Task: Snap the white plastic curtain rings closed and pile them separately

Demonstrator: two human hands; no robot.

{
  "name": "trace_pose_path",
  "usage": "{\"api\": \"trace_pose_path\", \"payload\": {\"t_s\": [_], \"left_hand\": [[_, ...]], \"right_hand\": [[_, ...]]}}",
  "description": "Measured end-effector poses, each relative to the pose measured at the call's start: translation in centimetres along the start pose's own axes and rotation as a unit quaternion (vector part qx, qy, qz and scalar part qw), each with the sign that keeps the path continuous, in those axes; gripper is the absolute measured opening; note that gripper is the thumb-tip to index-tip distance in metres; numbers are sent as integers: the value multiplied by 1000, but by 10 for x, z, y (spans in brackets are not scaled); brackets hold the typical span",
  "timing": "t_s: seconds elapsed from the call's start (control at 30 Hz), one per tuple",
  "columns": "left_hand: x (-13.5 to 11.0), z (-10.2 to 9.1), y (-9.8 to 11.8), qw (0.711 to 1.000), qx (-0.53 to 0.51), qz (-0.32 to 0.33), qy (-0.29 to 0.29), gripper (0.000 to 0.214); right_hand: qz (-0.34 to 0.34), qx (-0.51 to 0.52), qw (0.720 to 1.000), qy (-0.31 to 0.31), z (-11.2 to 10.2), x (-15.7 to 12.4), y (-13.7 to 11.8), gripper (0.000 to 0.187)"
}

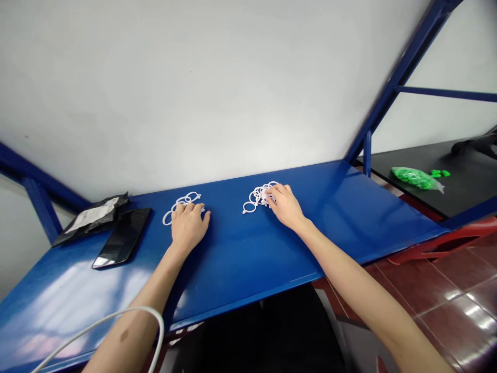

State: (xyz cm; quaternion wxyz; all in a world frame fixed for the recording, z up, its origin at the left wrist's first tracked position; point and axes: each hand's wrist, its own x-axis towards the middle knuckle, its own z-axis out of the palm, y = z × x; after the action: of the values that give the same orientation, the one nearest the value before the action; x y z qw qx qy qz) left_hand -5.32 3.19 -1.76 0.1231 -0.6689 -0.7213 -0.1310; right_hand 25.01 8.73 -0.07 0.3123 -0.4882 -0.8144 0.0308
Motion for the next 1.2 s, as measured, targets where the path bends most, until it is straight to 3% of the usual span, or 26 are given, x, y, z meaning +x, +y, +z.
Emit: {"api": "trace_pose_path", "payload": {"t_s": [0.13, 0.23, 0.37, 0.47, 0.57, 0.8, 1.03, 1.2], "left_hand": [[0, -1, -1, 999, -27, 39, 11, 33], [-2, -5, 2, 992, -67, 77, 73, 29], [-12, -23, 25, 961, -203, 140, 124, 24], [-25, -37, 49, 923, -342, 168, 60, 21], [-36, -40, 63, 885, -444, 139, -7, 18], [-37, -35, 63, 805, -590, 29, -44, 21], [-33, -39, 62, 777, -624, 25, -72, 22], [-33, -35, 62, 791, -609, 31, -52, 18]], "right_hand": [[-21, 20, 999, 23, 0, -3, -11, 19], [-62, 42, 997, 27, 2, -7, -25, 16], [-125, 104, 987, -14, 4, -16, -46, 17], [-156, 157, 974, -43, 3, -22, -57, 22], [-145, 197, 968, -60, 1, -23, -61, 16], [-138, 231, 962, -53, -1, -22, -60, 11], [-134, 228, 963, -46, -1, -24, -60, 14], [-145, 221, 963, -51, 0, -25, -60, 14]]}}
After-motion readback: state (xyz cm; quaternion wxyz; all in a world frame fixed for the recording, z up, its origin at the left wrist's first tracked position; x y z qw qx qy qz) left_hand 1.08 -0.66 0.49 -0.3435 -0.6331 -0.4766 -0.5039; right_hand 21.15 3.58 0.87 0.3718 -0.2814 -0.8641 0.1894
